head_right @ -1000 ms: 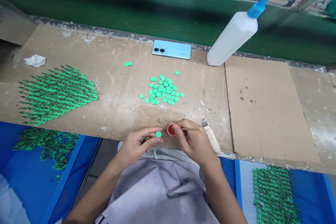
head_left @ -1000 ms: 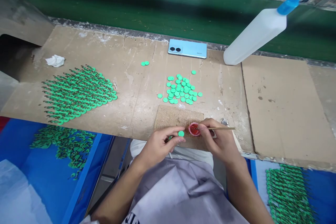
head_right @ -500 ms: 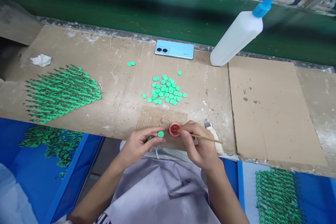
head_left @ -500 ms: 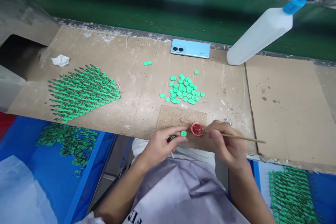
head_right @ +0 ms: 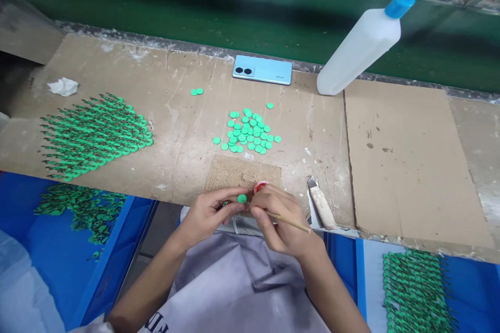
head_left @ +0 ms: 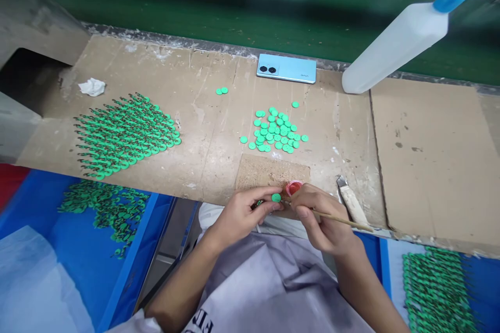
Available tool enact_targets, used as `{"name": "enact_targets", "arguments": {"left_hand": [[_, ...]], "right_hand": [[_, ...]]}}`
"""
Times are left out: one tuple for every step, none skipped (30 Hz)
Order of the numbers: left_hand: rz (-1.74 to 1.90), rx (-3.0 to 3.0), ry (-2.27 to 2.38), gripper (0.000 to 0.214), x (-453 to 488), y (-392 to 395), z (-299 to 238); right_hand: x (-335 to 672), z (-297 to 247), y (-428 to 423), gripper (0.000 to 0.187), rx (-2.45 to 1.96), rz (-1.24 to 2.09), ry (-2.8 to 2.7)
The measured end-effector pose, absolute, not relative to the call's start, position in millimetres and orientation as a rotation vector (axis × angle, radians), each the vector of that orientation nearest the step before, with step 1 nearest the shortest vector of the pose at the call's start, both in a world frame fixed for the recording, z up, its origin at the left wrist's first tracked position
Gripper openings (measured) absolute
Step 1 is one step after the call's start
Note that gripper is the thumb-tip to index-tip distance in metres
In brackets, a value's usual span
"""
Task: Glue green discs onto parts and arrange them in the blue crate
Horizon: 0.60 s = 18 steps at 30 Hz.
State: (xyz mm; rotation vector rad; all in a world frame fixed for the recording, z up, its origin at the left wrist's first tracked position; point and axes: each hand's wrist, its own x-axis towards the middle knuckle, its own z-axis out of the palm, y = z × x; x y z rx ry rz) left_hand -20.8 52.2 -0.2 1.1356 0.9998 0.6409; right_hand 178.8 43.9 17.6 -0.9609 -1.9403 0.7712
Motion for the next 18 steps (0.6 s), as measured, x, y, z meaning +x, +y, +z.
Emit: {"name": "enact_targets", "arguments": {"left_hand": [[0.64,1.135,1.002,0.033,-21,52,0],[0.638,1.133,1.005,0.033,-21,52,1],[0.636,1.131,1.007,0.033,-20,53,1],[0.633,1.128,1.008,0.033,-20,53,2],[0.631,1.126,1.008,0.033,-20,53,2],[0.629,1.126,1.008,0.032,-20,53,3],[0.629,1.128,1.009,0.032,-20,53,3],[0.631,1.133,1.011,0.032,-20,53,3],[0.634,1.142,1.014,0.033,-20,52,2],[0.639,1.153,1.019,0.033,-20,52,2],[0.642,1.168,1.025,0.033,-20,52,1],[0.642,1.186,1.032,0.033,-20,51,0],[0.64,1.209,1.039,0.032,-20,51,0],[0.636,1.235,1.046,0.032,-20,51,-1],[0.637,1.264,1.052,0.031,-19,50,-1],[0.641,1.293,1.057,0.03,-19,50,-1],[0.649,1.321,1.06,0.028,-18,50,-1],[0.657,1.342,1.061,0.027,-18,50,-1]], "right_hand": [[179,17,44,0.016,-0.967,0.766,-1.946],[179,17,44,0.016,-0.974,0.763,-1.951],[179,17,44,0.016,-0.981,0.763,-1.955],[179,17,45,0.015,-0.984,0.765,-1.959],[179,17,45,0.015,-0.983,0.769,-1.962],[179,17,45,0.015,-0.978,0.772,-1.964],[179,17,45,0.015,-0.971,0.774,-1.968],[180,17,45,0.014,-0.964,0.775,-1.976],[180,18,44,0.014,-0.963,0.775,-1.988],[181,20,43,0.013,-0.969,0.77,-2.011],[181,22,42,0.012,-0.983,0.762,-2.05],[181,25,41,0.011,-1.004,0.748,-2.1],[181,28,39,0.011,-1.031,0.728,-2.155],[180,31,38,0.01,-1.052,0.703,-2.211],[179,33,37,0.01,-1.063,0.678,-2.263],[176,36,37,0.01,-1.062,0.651,-2.303],[174,37,37,0.013,-1.052,0.627,-2.333],[171,38,38,0.018,-1.033,0.608,-2.357]]}}
